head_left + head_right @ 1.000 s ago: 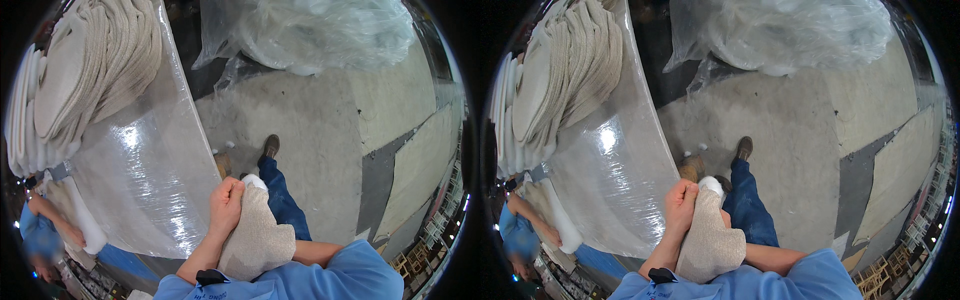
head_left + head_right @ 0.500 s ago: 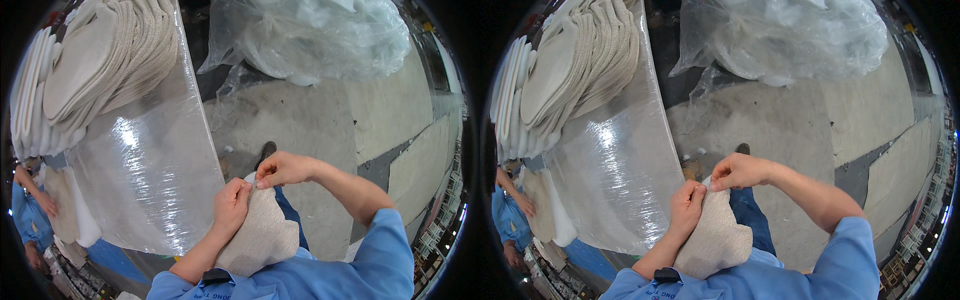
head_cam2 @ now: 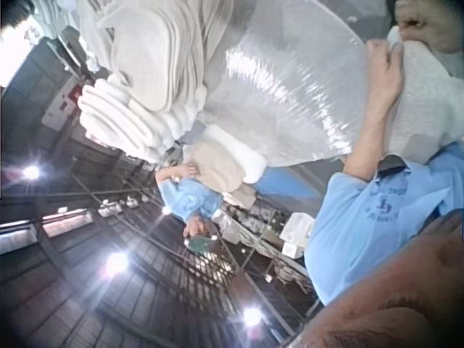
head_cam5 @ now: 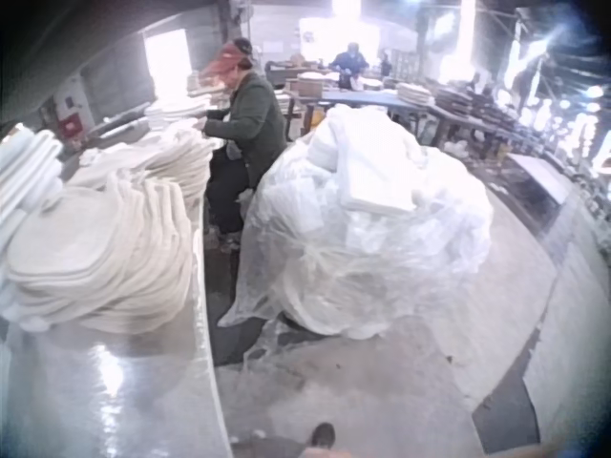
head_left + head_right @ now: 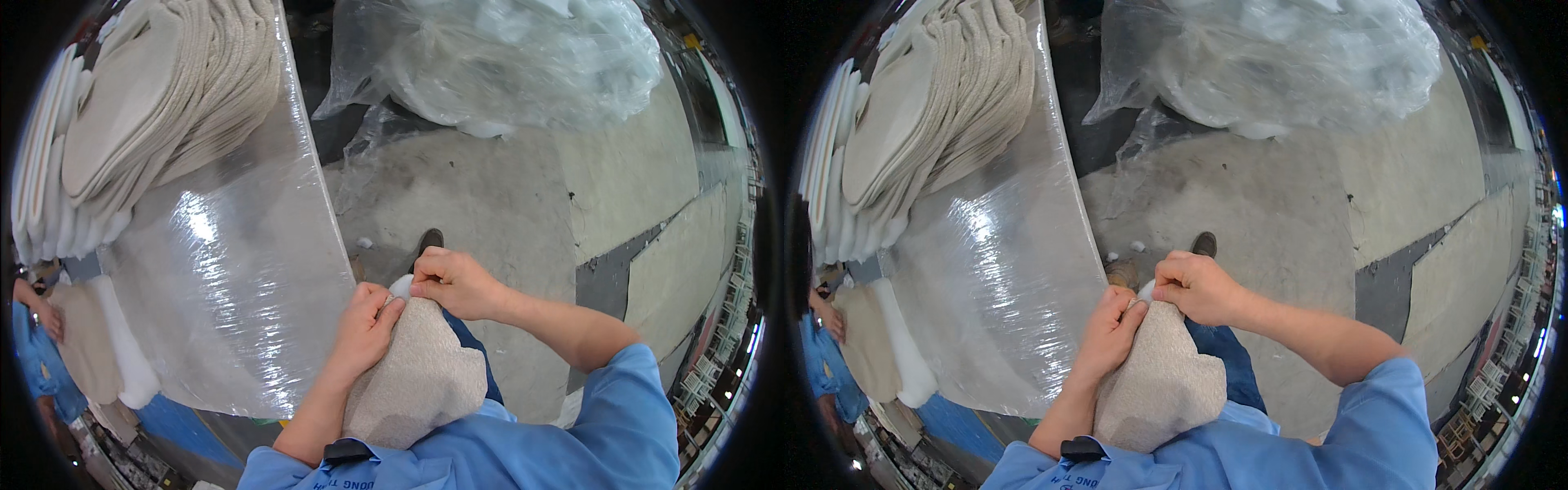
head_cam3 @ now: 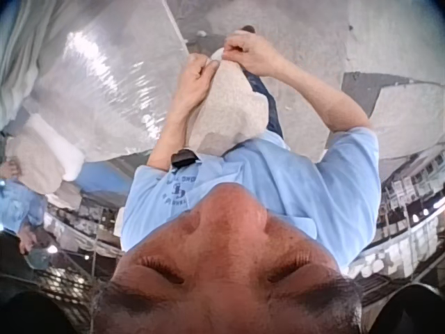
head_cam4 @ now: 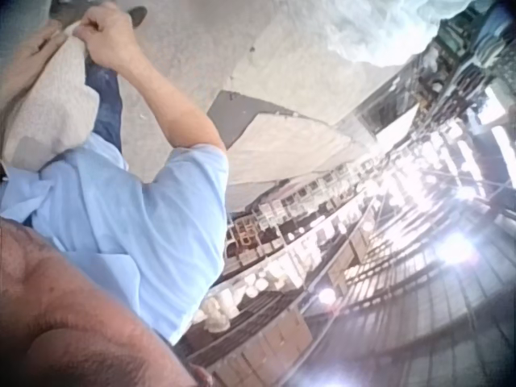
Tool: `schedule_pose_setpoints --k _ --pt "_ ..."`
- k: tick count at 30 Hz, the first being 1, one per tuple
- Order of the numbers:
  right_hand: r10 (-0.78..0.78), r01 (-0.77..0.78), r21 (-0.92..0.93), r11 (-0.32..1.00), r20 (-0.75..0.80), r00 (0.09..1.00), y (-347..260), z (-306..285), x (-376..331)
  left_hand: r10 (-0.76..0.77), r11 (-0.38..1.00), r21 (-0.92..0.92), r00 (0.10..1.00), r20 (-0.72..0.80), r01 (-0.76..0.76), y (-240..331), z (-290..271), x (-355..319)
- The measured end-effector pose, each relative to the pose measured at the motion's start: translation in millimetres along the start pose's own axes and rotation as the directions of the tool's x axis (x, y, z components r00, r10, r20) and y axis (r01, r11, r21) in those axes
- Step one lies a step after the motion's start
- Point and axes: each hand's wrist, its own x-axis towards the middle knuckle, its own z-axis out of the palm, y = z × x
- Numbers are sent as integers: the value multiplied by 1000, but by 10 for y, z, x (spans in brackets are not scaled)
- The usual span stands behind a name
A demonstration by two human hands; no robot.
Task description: The person inserts white foam pads into beige fabric covers, aligns edges, and stacks the finished cushions on a table. The person handles the foam and covers by hand and places completed units into a growing stack.
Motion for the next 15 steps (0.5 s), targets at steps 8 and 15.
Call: schedule_pose_setpoints --k 8,15 --pt "303 -254 278 926 -148 942 387 279 70 -215 976 -10 976 36 216 -151 220 219" --pt "516 -381 570 728 -89 852 528 433 112 -321 947 9 943 88 321 -305 318 311"
